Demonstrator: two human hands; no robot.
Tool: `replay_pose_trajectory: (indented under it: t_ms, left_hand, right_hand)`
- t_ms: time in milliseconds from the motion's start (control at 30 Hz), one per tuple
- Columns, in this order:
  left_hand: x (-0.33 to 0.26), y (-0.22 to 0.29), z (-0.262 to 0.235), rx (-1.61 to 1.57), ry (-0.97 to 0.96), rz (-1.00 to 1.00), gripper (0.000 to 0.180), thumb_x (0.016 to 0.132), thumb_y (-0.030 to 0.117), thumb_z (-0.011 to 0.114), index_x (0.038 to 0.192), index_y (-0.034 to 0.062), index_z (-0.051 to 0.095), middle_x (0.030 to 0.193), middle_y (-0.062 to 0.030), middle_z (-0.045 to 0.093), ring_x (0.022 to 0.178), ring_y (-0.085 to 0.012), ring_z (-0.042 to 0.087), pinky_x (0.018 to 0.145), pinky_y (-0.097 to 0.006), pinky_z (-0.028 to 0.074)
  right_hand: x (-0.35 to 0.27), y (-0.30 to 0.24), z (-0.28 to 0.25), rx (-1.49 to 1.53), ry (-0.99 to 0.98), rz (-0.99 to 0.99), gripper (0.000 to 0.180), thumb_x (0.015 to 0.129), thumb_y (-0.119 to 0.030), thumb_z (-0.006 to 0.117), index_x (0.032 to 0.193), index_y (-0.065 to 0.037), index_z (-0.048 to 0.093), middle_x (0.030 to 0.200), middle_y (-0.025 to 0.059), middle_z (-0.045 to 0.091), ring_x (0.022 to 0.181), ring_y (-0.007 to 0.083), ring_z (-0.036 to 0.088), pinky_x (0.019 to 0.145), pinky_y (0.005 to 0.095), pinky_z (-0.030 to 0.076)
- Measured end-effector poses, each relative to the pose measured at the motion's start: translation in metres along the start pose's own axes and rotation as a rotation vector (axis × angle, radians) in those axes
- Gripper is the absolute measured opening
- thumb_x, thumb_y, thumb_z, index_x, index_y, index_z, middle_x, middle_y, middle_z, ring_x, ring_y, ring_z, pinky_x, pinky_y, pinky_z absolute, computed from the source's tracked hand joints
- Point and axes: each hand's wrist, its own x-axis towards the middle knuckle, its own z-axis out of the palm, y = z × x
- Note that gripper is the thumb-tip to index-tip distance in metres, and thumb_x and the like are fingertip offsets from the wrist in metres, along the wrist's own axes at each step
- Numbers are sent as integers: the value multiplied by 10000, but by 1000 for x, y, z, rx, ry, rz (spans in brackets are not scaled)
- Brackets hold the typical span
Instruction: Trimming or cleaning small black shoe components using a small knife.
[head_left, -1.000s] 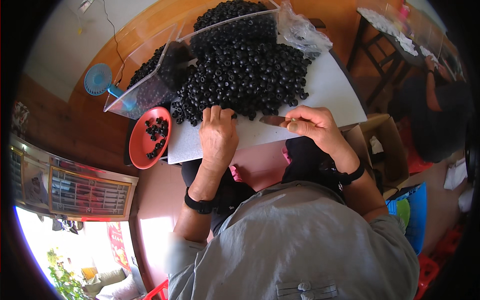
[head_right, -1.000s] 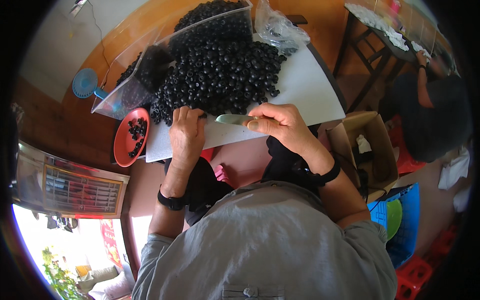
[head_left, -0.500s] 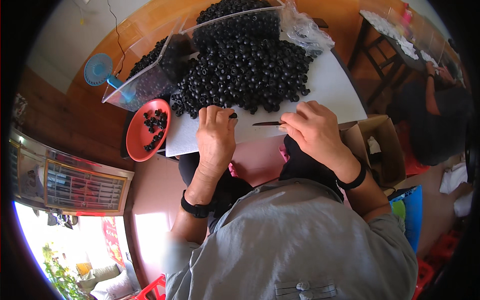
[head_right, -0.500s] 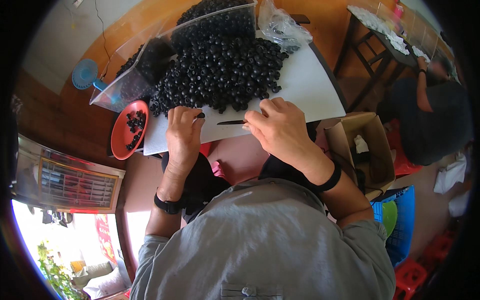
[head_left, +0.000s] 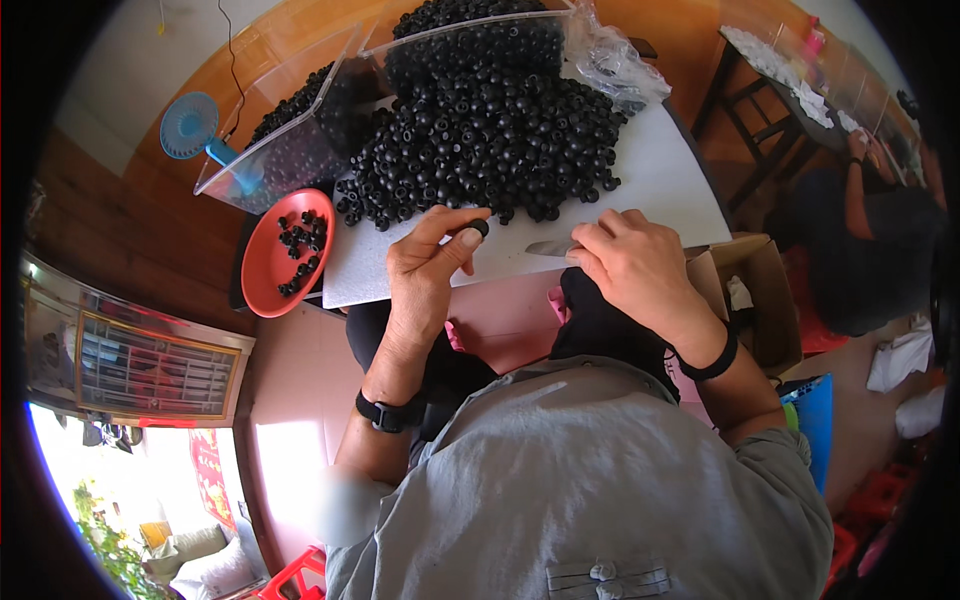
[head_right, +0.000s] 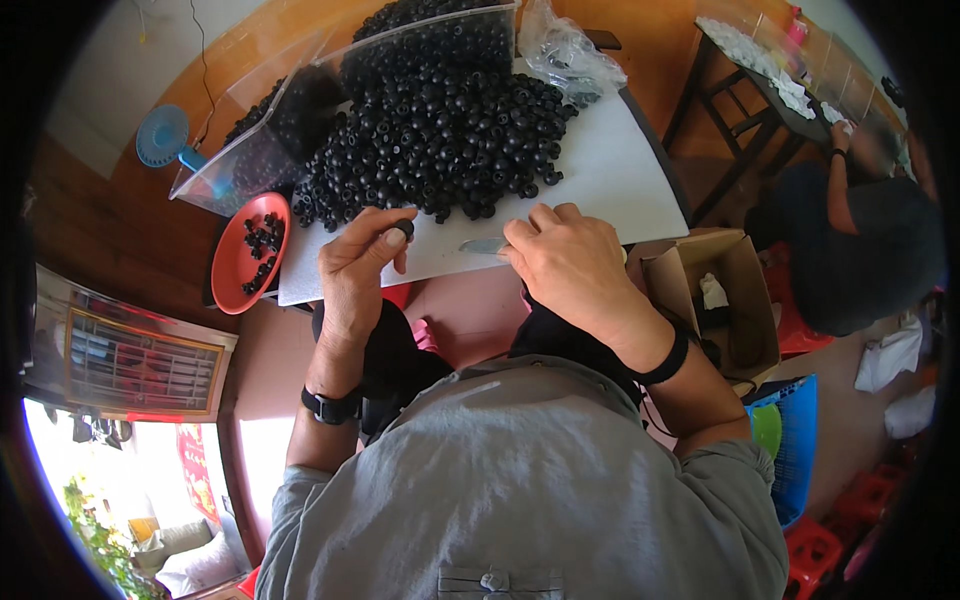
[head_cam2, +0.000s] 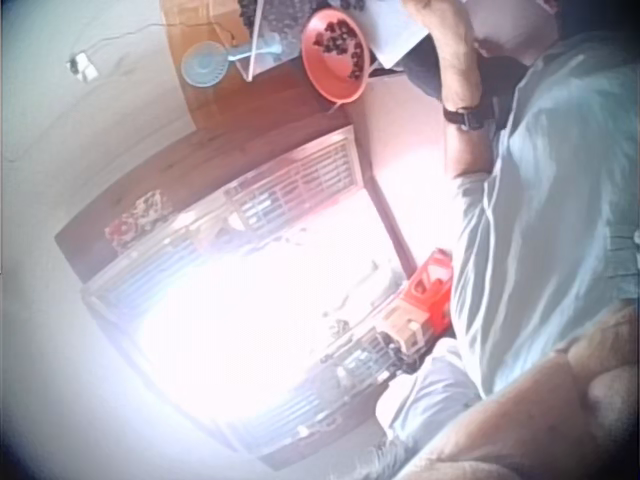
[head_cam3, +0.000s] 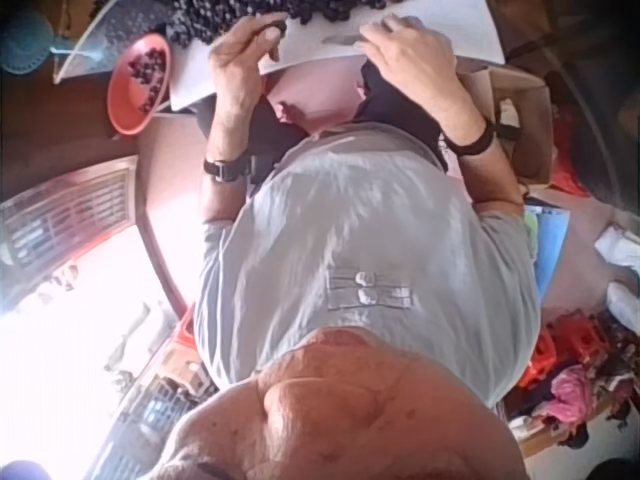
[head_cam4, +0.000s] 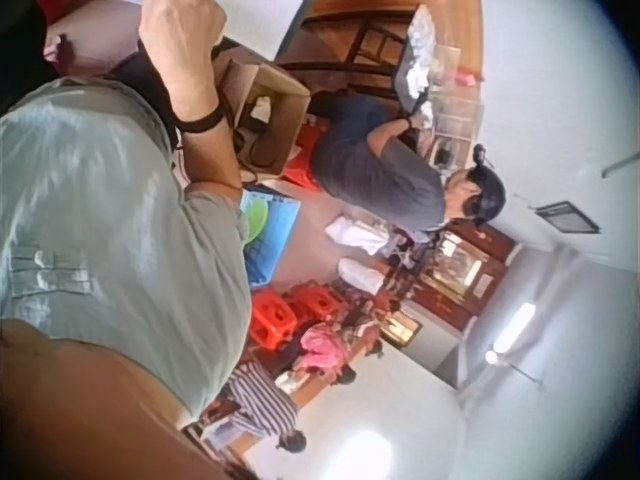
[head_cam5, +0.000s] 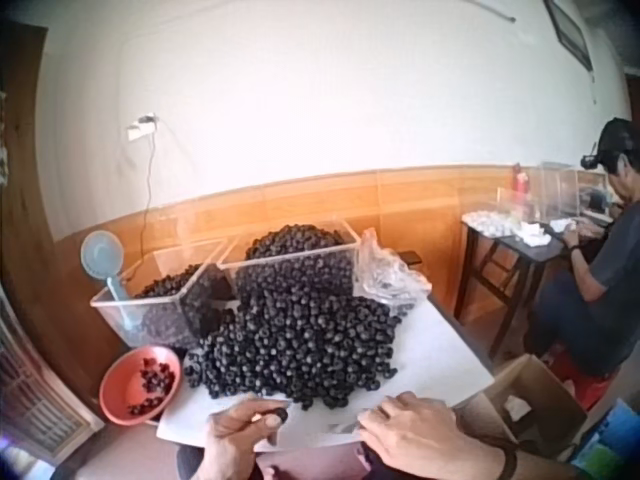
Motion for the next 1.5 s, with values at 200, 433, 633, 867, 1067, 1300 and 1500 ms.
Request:
replay_pose_trajectory:
  t_ms: [200, 433, 633, 867, 1067, 1300, 1500]
  left_hand:
    - [-3, -8, 3, -382, -30, -91, 244, 978, 64, 629, 1188, -52, 672, 1045, -137, 656, 882, -185, 622, 703, -307, 505]
    - [-4, -19, 9, -601, -73, -190, 241, 990, 68, 605, 1207, -20, 662, 1077, -146, 656, 929, -223, 620, 706, -329, 504]
    - [-7, -17, 12, -624, -70, -192, 266, 996, 34, 590, 1239, -44, 665, 993, -88, 629, 839, -193, 601, 750, -315, 505]
    - [-9, -16, 13, -529, -67, -184, 306, 991, 30, 590, 1284, -31, 651, 1016, -96, 616, 820, -194, 599, 741, -298, 494]
    - [-9, -15, 17, -514, -53, -142, 287, 993, 13, 575, 1264, -34, 657, 1042, -90, 602, 824, -188, 596, 749, -295, 500]
    - [-10, -15, 18, -507, -33, -143, 239, 989, -15, 569, 1201, -51, 674, 1040, -76, 591, 818, -183, 595, 759, -293, 506]
    - [-12, -15, 21, -385, -26, -131, 251, 970, -66, 552, 1186, -48, 678, 1047, -77, 592, 815, -169, 600, 748, -290, 505]
  right_hand:
    - [9, 10, -7, 376, 3, 151, 179, 879, -203, 745, 858, -50, 656, 677, 70, 620, 586, 217, 589, 542, 342, 452]
    - [20, -4, 8, 808, -44, 379, 248, 904, -229, 754, 813, -12, 677, 551, 39, 498, 506, 108, 459, 497, 299, 357]
    - [25, -8, 7, 739, -83, 415, 248, 912, -230, 746, 811, -13, 682, 559, 32, 502, 522, 97, 457, 496, 291, 356]
    - [22, -16, 13, 568, -14, 334, 232, 897, -175, 760, 801, 7, 652, 575, 69, 517, 520, 115, 458, 497, 295, 372]
    - [21, -17, 18, 519, 59, 292, 324, 882, -306, 763, 702, -70, 633, 534, 71, 553, 458, 242, 548, 454, 371, 390]
    - [20, -17, 18, 481, 58, 246, 322, 884, -282, 759, 686, -74, 614, 531, 69, 553, 452, 245, 542, 448, 379, 383]
    - [20, -20, 16, 453, 54, 170, 317, 880, -253, 756, 669, -78, 597, 569, 75, 575, 494, 264, 559, 470, 372, 397]
